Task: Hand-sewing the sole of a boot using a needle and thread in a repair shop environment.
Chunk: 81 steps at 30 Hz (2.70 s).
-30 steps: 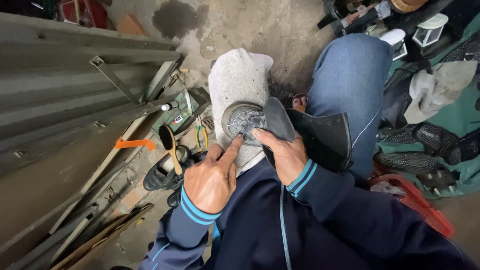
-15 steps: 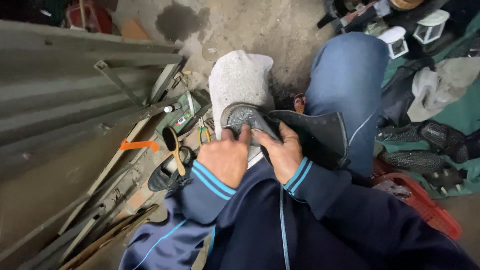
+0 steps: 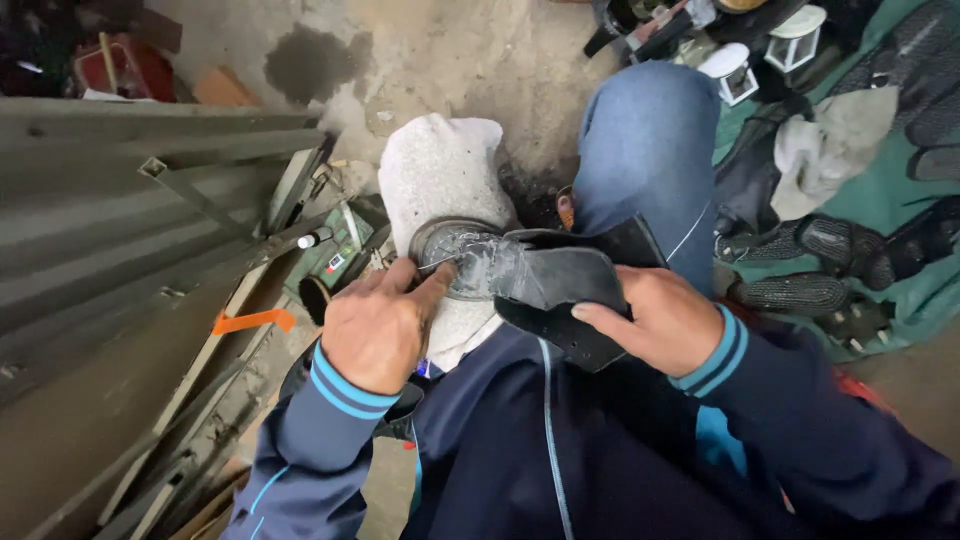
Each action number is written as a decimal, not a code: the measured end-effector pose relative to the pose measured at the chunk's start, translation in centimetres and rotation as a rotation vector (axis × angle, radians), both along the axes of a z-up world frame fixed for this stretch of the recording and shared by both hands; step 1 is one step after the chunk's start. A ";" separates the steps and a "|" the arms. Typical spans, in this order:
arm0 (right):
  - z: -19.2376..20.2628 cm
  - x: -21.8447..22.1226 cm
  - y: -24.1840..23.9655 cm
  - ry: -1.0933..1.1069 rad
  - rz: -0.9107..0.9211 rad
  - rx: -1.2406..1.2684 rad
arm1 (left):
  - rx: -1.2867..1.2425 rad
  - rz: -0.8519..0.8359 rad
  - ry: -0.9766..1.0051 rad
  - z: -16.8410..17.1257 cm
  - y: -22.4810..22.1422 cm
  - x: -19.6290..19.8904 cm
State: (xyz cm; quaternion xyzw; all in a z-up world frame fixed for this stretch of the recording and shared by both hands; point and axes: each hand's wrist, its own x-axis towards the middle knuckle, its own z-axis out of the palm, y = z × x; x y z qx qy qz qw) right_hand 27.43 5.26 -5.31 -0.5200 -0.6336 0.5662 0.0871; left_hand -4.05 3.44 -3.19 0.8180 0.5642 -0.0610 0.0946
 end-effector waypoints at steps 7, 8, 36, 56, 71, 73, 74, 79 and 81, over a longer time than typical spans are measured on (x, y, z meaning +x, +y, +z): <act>2.1 -0.6 -0.1 -0.003 -0.063 -0.100 | 0.232 -0.083 -0.119 1.5 -0.1 2.4; 2.3 -1.2 0.4 -0.003 -0.066 -0.099 | 0.233 -0.086 -0.120 2.3 -0.1 3.7; 5.6 0.8 0.8 0.508 -0.014 -0.183 | 0.225 0.149 -0.459 1.3 -0.1 4.8; -10.2 -9.0 -1.1 0.673 -0.651 -0.775 | 0.015 0.014 -0.279 -2.1 -0.1 -0.9; -18.1 -7.1 -0.5 0.729 -0.677 -1.055 | -0.462 -0.083 -0.229 -2.7 6.4 -2.5; -18.7 -6.7 -0.5 0.780 -0.606 -1.075 | -0.367 -0.149 -0.309 -4.1 6.3 -2.9; -17.7 -6.9 -0.2 0.777 -0.613 -1.072 | -0.369 -0.154 -0.315 -4.0 6.1 -3.1; -16.7 -7.0 0.0 0.789 -0.523 -1.080 | -0.288 -0.094 -0.370 -4.2 4.9 -3.4; -15.5 -7.4 -0.3 0.752 -0.535 -1.076 | -0.265 -0.100 -0.408 -3.0 4.3 -3.4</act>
